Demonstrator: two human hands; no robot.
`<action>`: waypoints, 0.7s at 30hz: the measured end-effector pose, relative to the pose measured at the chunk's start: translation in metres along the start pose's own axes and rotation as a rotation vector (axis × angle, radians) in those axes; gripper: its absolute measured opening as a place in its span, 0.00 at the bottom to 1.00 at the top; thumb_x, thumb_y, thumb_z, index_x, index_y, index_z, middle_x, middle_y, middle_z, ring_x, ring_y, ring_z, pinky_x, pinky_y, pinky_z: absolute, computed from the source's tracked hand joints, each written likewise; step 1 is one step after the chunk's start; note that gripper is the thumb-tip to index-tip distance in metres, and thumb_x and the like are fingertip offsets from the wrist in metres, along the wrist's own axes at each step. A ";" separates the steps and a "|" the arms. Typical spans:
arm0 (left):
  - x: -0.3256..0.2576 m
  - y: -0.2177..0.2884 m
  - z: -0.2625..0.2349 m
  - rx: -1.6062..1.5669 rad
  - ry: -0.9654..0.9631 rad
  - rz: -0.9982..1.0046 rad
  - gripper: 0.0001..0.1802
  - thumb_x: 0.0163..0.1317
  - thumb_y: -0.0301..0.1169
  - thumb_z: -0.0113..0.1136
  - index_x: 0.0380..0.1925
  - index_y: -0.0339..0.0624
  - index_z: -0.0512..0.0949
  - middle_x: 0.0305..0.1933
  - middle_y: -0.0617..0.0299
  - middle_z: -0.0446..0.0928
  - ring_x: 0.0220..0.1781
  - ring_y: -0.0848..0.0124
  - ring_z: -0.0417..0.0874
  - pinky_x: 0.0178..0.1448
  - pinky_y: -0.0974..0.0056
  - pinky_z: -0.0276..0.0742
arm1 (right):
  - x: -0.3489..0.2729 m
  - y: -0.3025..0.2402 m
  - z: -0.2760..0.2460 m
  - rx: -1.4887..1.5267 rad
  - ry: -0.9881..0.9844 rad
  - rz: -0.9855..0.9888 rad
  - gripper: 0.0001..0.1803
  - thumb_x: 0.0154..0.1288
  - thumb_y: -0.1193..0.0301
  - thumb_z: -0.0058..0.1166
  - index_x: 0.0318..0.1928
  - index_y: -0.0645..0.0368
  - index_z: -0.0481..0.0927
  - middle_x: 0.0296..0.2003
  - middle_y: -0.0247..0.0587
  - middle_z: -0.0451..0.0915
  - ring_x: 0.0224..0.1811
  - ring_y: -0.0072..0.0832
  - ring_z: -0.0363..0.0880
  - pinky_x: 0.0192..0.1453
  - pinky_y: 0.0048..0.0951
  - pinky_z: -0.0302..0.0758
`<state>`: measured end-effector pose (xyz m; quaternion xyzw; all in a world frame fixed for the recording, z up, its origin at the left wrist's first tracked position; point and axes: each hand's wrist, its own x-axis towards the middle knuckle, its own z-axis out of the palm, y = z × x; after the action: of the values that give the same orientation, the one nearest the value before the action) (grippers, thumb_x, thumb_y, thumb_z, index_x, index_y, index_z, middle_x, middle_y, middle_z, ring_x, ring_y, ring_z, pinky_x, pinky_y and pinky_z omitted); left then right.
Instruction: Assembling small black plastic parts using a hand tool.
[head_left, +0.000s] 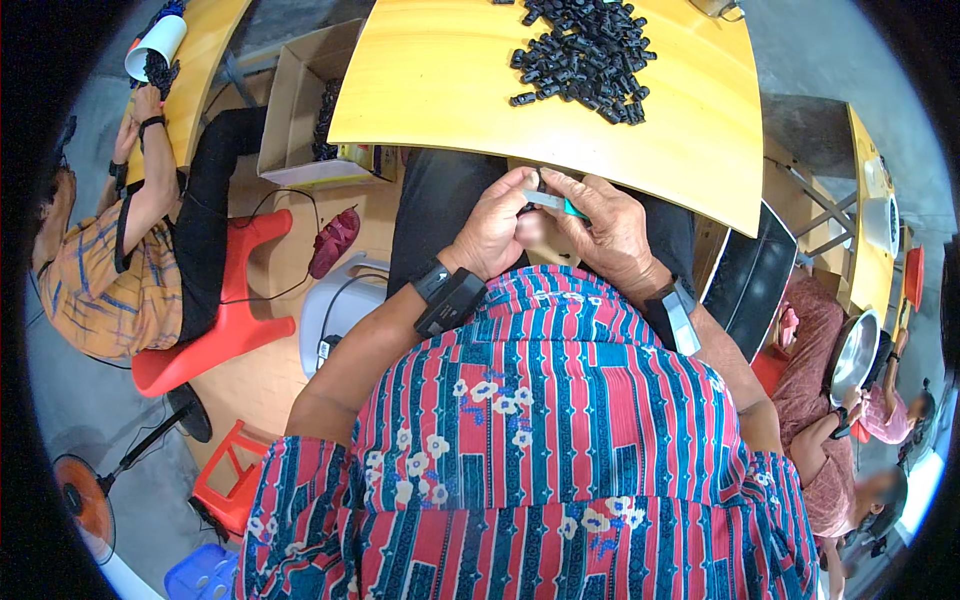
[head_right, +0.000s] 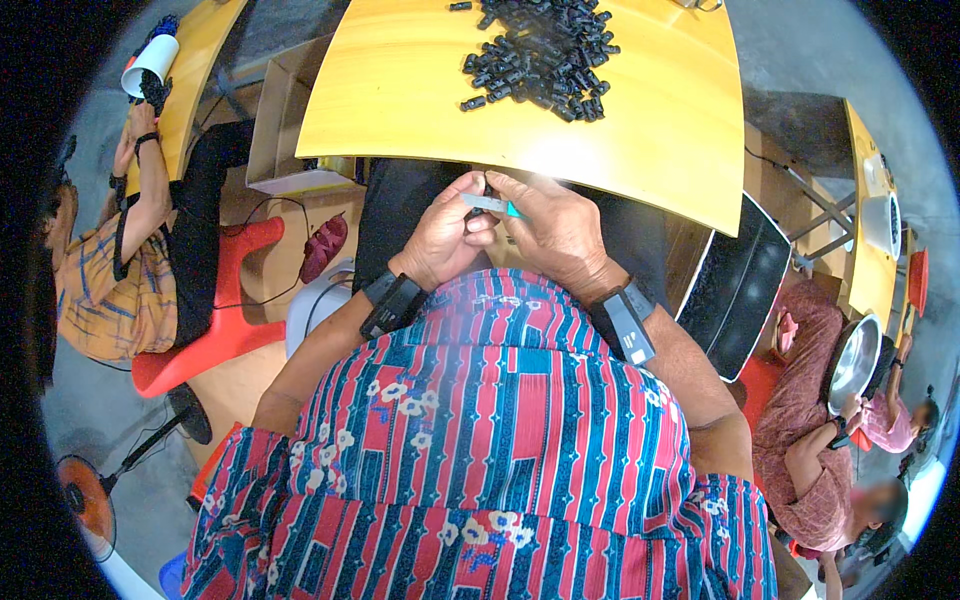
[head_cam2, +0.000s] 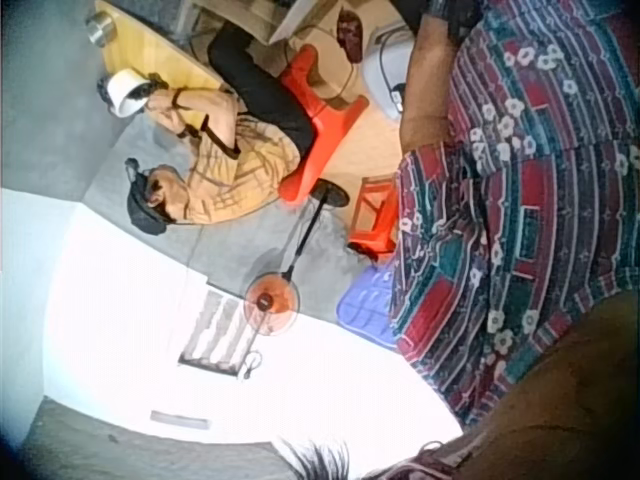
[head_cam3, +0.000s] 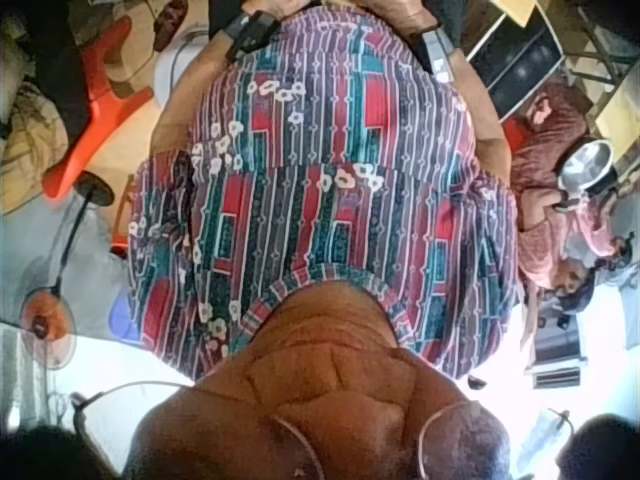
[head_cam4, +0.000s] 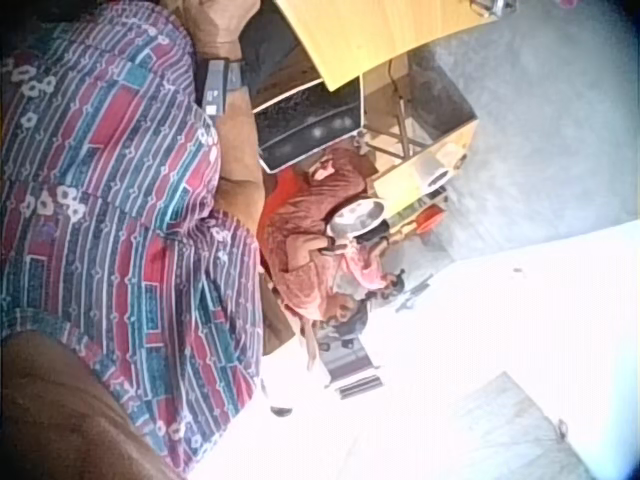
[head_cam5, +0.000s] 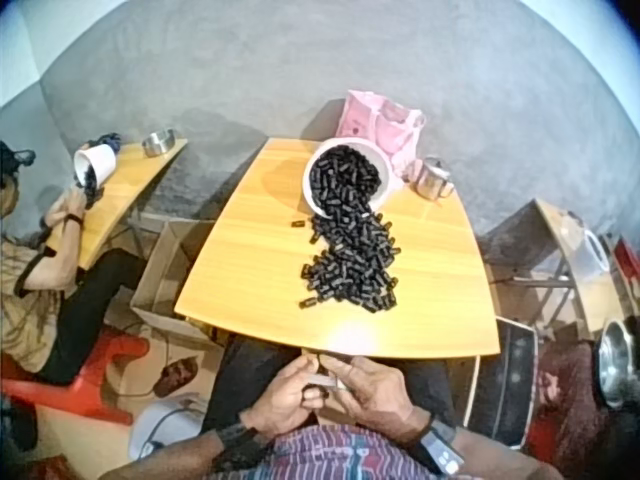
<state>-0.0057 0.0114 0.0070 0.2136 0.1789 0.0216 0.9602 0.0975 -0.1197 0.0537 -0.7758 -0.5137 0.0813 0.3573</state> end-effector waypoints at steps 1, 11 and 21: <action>0.001 0.000 -0.002 -0.007 -0.008 0.001 0.07 0.71 0.36 0.44 0.41 0.47 0.70 0.31 0.71 0.68 0.24 0.85 0.63 0.24 0.80 0.58 | 0.001 -0.002 -0.001 0.000 -0.001 -0.001 0.21 0.52 0.73 0.57 0.50 0.55 0.79 0.40 0.48 0.80 0.39 0.42 0.81 0.41 0.35 0.79; 0.002 -0.001 -0.005 0.036 0.003 0.011 0.08 0.71 0.37 0.45 0.42 0.47 0.69 0.32 0.71 0.69 0.25 0.85 0.62 0.24 0.80 0.59 | -0.003 0.002 -0.001 0.053 -0.005 -0.050 0.18 0.49 0.74 0.60 0.45 0.55 0.80 0.34 0.46 0.80 0.35 0.41 0.81 0.38 0.34 0.78; 0.001 0.000 0.002 0.228 -0.053 0.007 0.05 0.70 0.33 0.48 0.38 0.44 0.69 0.28 0.71 0.67 0.21 0.86 0.59 0.23 0.81 0.56 | 0.000 0.017 0.007 0.647 0.030 0.354 0.13 0.57 0.75 0.60 0.45 0.60 0.80 0.36 0.34 0.82 0.39 0.20 0.79 0.47 0.22 0.74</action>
<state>-0.0037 0.0110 0.0081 0.3224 0.1541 -0.0013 0.9340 0.1065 -0.1199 0.0382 -0.7007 -0.3138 0.2887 0.5720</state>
